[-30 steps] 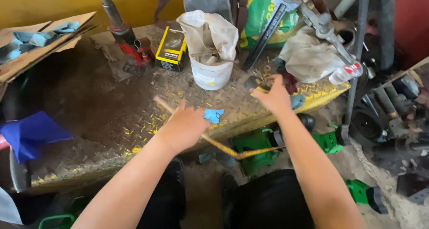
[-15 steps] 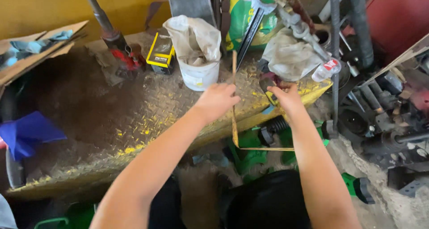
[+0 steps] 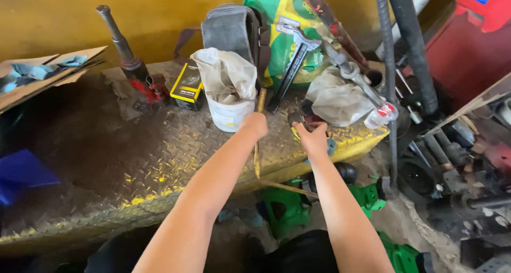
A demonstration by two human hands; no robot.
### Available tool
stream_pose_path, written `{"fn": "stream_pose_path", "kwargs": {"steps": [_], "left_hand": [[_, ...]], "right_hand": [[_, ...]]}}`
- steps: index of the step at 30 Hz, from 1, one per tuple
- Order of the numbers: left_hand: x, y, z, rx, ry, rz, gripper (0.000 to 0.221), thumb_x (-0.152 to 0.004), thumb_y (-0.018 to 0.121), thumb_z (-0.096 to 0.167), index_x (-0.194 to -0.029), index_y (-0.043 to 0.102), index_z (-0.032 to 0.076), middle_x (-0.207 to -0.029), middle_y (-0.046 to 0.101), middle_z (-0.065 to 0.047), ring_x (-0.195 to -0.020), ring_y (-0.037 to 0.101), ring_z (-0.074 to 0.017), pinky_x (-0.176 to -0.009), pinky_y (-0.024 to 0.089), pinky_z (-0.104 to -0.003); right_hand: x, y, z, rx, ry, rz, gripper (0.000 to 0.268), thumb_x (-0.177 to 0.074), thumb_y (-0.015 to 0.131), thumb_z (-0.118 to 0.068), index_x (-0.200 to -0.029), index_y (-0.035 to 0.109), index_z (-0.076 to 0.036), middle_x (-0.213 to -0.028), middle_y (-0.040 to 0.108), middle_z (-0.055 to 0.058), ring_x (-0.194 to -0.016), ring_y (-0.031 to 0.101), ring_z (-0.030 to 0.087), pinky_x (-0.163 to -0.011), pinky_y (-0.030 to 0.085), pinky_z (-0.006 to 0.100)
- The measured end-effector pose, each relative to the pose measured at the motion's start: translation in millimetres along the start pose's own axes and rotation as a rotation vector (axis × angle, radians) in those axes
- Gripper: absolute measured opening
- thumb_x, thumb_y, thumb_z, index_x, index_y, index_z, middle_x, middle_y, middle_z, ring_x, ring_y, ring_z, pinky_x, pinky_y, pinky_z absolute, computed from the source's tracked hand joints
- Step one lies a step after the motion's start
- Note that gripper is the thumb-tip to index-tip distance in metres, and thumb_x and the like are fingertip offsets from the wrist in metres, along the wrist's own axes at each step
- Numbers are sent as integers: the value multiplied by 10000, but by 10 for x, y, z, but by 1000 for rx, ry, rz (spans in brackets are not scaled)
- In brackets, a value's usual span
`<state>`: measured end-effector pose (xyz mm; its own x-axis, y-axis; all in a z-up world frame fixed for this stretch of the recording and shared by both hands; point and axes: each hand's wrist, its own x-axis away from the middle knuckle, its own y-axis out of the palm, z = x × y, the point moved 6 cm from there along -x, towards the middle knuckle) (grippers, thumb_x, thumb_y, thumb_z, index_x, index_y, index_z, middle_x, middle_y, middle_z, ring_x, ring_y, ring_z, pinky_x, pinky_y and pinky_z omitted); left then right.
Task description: Cleaning and assembling automotive jack stands on a workbench.
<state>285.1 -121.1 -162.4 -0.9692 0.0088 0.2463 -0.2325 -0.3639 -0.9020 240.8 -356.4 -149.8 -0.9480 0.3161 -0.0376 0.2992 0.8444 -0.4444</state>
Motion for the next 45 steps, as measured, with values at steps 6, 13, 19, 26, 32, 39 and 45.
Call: {"fn": "stream_pose_path", "kwargs": {"steps": [6, 13, 19, 26, 32, 39, 45], "left_hand": [[-28, 178, 67, -180, 81, -145, 345, -794, 739, 175, -1117, 758, 54, -1221, 699, -184, -1133, 681, -344, -926, 563, -458], [-229, 315, 98, -185, 29, -134, 331, -886, 669, 212, -1164, 780, 69, -1263, 727, -177, -1170, 697, -341, -966, 560, -429], [-222, 285, 141, -143, -45, -71, 372, -918, 655, 177, -1251, 704, 17, -1365, 594, -220, -1231, 631, -357, -977, 545, -424], [-184, 387, 209, -143, -122, 10, 448, -947, 648, 144, -1350, 607, -46, -1449, 470, -229, -1267, 593, -362, -970, 555, -420], [690, -116, 480, -249, 207, 187, 726, -697, 807, 179, -1335, 496, 26, -1430, 356, -249, -1159, 555, -420, -906, 522, -485], [2035, -399, 449, -132, 642, 142, 525, -752, 788, 323, -1151, 613, 30, -1126, 556, -212, -1037, 554, -424, -814, 457, -560], [1826, -20, 28, -371, 665, 160, 405, -714, 707, 116, -1110, 634, 73, -1100, 581, -128, -1061, 584, -343, -837, 486, -472]], "right_hand": [[-59, 0, 0, 162, 14, 2, 828, -723, 868, -517, -1232, 455, -11, -1139, 659, 228, -1078, 646, 355, -928, 493, 415], [-67, 50, -8, 100, 5, 60, 802, -733, 863, -523, -1192, 459, -3, -1101, 660, 231, -1029, 662, 360, -902, 505, 424], [-113, 124, -126, 68, -31, 111, 793, -712, 874, -519, -1171, 475, -10, -1077, 659, 240, -1007, 659, 380, -881, 511, 439], [-94, 201, -308, 177, -44, 170, 777, -711, 891, -498, -1176, 491, -21, -1125, 632, 251, -1056, 622, 427, -897, 494, 494], [-164, 367, -318, 206, -32, 221, 751, -704, 905, -467, -1143, 493, -19, -1127, 615, 243, -1089, 584, 451, -914, 482, 534], [-315, 518, -185, 231, -105, 307, 658, -705, 909, -367, -1099, 501, -34, -1110, 576, 203, -1106, 550, 444, -904, 460, 544], [-285, 476, -298, 92, -286, 375, 461, -777, 865, -215, -1113, 575, -88, -1153, 542, 233, -1113, 531, 454, -956, 455, 501]]}}
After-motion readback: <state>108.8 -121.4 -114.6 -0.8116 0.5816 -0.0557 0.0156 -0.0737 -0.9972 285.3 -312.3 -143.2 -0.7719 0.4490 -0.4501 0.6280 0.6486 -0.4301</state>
